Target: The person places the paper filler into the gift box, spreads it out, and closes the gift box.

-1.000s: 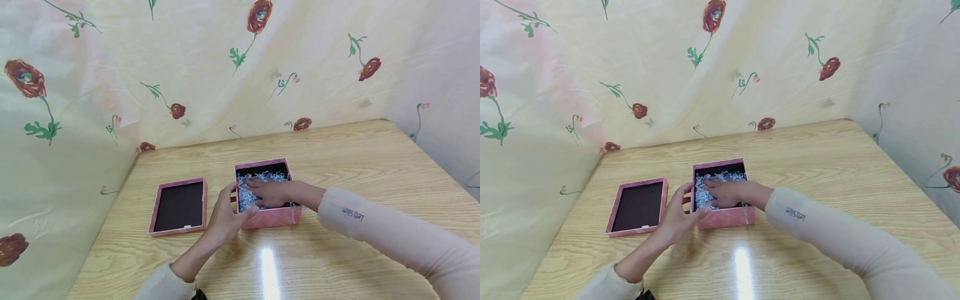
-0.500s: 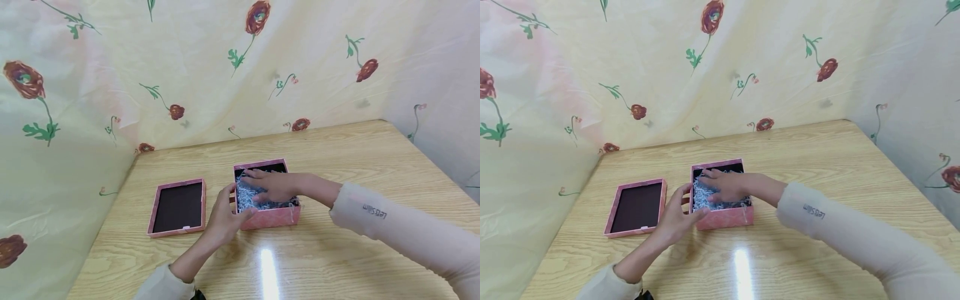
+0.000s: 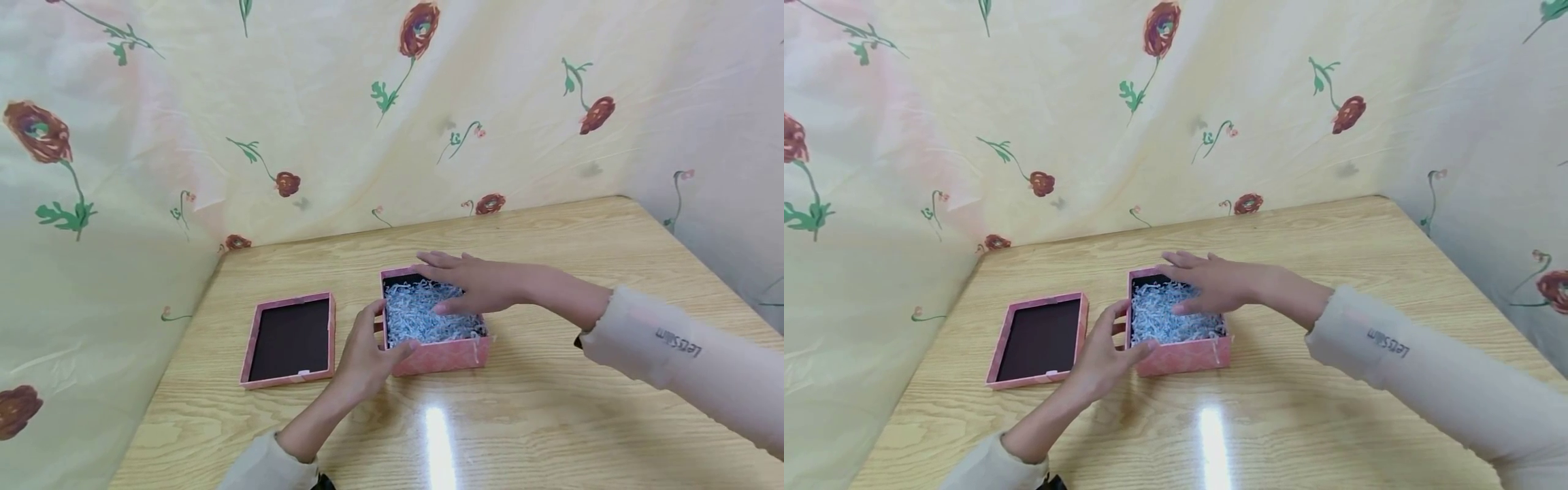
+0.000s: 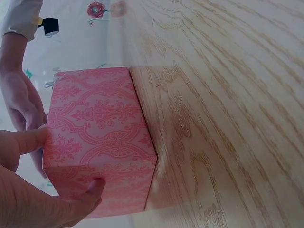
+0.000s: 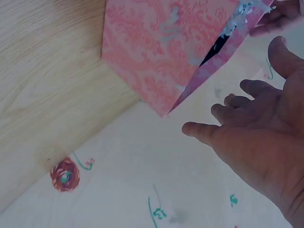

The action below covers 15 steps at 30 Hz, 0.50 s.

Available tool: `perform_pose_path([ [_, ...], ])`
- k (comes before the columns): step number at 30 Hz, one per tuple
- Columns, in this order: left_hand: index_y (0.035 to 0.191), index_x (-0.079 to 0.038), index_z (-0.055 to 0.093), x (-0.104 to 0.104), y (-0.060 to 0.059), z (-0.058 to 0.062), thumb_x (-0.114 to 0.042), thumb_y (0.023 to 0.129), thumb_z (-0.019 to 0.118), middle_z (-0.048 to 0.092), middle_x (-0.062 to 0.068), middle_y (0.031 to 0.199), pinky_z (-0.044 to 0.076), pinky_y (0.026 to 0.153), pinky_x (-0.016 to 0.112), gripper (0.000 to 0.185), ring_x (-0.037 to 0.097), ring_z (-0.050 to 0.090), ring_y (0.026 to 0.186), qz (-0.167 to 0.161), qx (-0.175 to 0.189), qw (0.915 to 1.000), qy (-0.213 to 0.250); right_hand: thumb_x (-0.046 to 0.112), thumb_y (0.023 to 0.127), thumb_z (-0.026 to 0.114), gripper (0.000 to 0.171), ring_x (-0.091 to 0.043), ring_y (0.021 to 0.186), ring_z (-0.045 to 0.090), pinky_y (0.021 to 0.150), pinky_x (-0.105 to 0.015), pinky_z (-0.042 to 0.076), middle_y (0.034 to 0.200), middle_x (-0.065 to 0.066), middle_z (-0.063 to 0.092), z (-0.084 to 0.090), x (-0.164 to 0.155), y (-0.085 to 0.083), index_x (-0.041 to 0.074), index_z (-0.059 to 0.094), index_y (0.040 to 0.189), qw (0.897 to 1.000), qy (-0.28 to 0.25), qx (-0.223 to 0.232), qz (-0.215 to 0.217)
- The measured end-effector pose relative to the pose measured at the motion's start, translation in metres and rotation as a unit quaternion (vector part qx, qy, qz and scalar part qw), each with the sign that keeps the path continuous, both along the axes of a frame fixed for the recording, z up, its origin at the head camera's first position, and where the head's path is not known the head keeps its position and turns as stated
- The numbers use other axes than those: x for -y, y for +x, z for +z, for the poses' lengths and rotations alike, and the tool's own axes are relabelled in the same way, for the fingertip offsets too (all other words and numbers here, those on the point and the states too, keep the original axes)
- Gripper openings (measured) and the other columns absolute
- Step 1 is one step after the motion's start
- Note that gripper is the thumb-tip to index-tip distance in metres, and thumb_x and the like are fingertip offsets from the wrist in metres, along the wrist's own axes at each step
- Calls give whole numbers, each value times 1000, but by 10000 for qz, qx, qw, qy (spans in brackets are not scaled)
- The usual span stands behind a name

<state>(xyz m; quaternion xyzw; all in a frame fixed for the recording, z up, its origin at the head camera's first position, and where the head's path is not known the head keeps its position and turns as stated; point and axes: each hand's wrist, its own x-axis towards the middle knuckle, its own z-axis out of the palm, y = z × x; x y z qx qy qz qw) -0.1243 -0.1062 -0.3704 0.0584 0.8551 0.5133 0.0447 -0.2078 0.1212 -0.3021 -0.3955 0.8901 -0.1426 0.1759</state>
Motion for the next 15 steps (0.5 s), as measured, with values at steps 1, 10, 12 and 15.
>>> perform_pose_path([
  [1, 148, -8, 30, 0, 0, 0, -29, 85, 75, 39, 12, 143, 53, 85, 38, 79, 31, 50, 119, 14, 9, 10000, -8, 40, 96, 57, 76, -27, 147, 3, 113, -61, 4, 162, -4, 3, 1, -2, 0, 18, 13, 156, 10000, 0, -5, -19],
  [10, 147, -8, 31, 0, 1, 0, -29, 85, 75, 40, 13, 142, 54, 84, 37, 79, 31, 52, 116, 26, 8, 10000, -18, 30, 83, 75, 94, -34, 146, 9, 110, -65, 5, 161, -11, 6, -4, -14, 5, 17, 15, 155, 9999, 57, -87, 75],
  [12, 147, -8, 31, 0, 1, 0, -30, 85, 75, 39, 13, 143, 54, 84, 38, 79, 32, 52, 117, 20, 6, 10000, -20, 27, 80, 78, 97, -36, 145, 11, 110, -65, 5, 161, -13, 8, -7, -15, 6, 14, 18, 155, 9997, 36, -183, 144],
  [15, 148, -8, 30, 0, 1, 0, -30, 86, 74, 38, 13, 144, 54, 85, 38, 79, 32, 50, 119, 0, 15, 10000, 4, 25, 77, 81, 96, -36, 145, 15, 111, -65, 7, 160, -14, 12, -13, -14, 6, 12, 23, 154, 9989, -4, -400, 251],
])
